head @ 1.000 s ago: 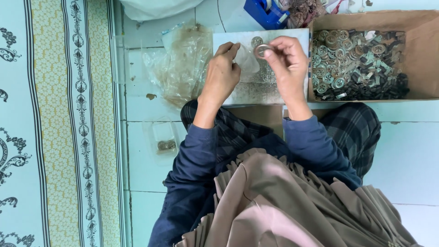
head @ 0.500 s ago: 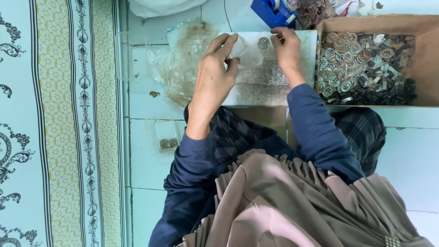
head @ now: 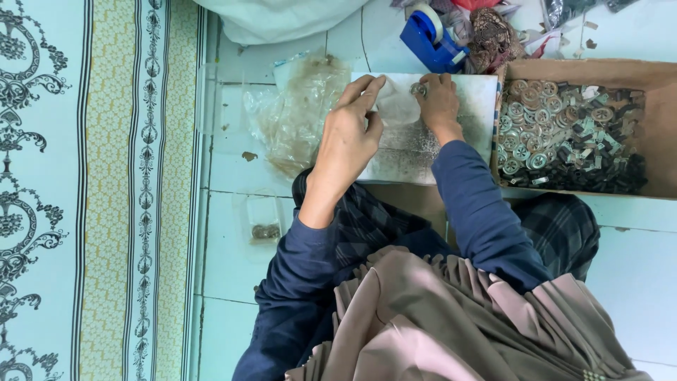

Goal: The person sits on the floor and packs metal buttons into small plastic bags. They place buttons into a bag, seal it with tape, and then repeat the process with a second batch of buttons.

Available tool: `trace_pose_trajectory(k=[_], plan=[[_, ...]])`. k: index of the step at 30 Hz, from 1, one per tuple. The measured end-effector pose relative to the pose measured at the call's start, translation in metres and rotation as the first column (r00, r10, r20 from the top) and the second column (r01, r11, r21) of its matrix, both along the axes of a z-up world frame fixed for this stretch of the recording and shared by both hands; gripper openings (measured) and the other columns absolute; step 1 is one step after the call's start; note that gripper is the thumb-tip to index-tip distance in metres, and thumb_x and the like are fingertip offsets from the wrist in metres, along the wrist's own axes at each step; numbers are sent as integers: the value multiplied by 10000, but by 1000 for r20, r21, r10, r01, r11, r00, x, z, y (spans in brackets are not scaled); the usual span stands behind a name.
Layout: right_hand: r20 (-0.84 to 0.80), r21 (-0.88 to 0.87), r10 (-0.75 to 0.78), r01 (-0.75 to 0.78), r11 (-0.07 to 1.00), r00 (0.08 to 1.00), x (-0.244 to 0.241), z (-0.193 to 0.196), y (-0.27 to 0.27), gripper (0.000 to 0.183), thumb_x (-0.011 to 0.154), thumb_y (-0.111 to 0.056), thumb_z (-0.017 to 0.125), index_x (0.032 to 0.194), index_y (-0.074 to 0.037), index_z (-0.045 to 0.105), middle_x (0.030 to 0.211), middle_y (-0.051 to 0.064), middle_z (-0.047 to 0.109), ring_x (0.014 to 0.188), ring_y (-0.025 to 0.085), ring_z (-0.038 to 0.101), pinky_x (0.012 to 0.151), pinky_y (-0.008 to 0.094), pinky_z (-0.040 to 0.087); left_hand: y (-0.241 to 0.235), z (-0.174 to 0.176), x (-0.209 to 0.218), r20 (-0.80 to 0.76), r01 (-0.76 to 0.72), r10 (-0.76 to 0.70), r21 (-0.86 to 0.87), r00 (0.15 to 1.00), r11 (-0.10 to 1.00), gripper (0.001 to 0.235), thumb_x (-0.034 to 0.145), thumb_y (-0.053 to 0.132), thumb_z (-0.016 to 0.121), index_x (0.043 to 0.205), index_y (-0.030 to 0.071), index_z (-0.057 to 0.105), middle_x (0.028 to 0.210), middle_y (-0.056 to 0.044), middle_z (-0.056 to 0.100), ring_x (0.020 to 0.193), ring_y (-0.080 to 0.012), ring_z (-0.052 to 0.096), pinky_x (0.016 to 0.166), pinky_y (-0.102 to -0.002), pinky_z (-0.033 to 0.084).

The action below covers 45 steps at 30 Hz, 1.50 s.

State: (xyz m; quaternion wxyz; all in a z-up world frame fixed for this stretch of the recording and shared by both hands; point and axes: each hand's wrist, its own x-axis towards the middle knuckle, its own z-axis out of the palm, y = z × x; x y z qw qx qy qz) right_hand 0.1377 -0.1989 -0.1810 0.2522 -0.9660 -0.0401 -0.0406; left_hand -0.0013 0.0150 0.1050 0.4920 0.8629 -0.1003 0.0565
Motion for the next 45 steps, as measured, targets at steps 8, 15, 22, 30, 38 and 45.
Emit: trace_pose_trajectory(k=[8, 15, 22, 30, 38, 45], plan=[[-97, -10, 17, -18, 1000, 995, 7, 0, -3, 285, 930, -196, 789, 1166, -122, 648, 1172, 107, 491, 1101, 361, 561, 808, 509, 569, -1, -84, 29, -100, -6, 26, 193, 995, 981, 478, 908, -1, 593, 1385, -17, 624, 1343, -249, 630, 1109, -442, 708, 879, -483, 624], [-134, 66, 51, -43, 997, 990, 12, -1, -7, 280, 971, -222, 731, 1163, -51, 620, 1187, 174, 491, 1146, 427, 551, 850, 497, 563, 0, -24, 12, -50, -47, 50, 67, 997, 997, 492, 906, -50, 537, 1393, -34, 606, 1348, -299, 612, 1159, -508, 661, 913, -527, 610], [-148, 67, 38, -28, 997, 988, 12, -5, -12, 277, 870, -177, 757, 1047, -29, 605, 1138, 189, 509, 1080, 440, 583, 809, 512, 583, -1, -61, 18, -74, -75, 87, 152, 993, 986, 507, 892, -46, 550, 1393, -17, 623, 1340, -252, 631, 1178, -436, 680, 918, -457, 620], [-112, 668, -92, 143, 731, 989, -66, 52, -18, 258, 916, -76, 728, 1156, -91, 635, 926, 108, 693, 789, 178, 669, 662, 321, 531, -7, -68, 21, -26, -78, 81, 101, 996, 992, 496, 854, -62, 588, 1344, -27, 653, 1276, -280, 663, 1133, -467, 695, 902, -508, 621], [357, 782, 56, -331, 528, 933, -138, 221, 2, 242, 1007, 13, 709, 1166, -61, 542, 1005, 99, 641, 866, 165, 604, 736, 267, 496, -14, -71, 31, 17, -32, 30, 128, 999, 991, 568, 805, -116, 492, 1361, -66, 601, 1362, -235, 615, 1184, -436, 654, 995, -495, 550], [401, 526, 230, -428, 735, 887, -122, 232, 20, 351, 941, 159, 522, 1241, -8, 599, 1088, 127, 573, 964, 212, 543, 798, 316, 471, -10, -80, 31, 24, 15, -16, 60, 1000, 998, 569, 778, -96, 487, 1323, -49, 645, 1305, -214, 667, 1122, -415, 684, 915, -469, 548]])
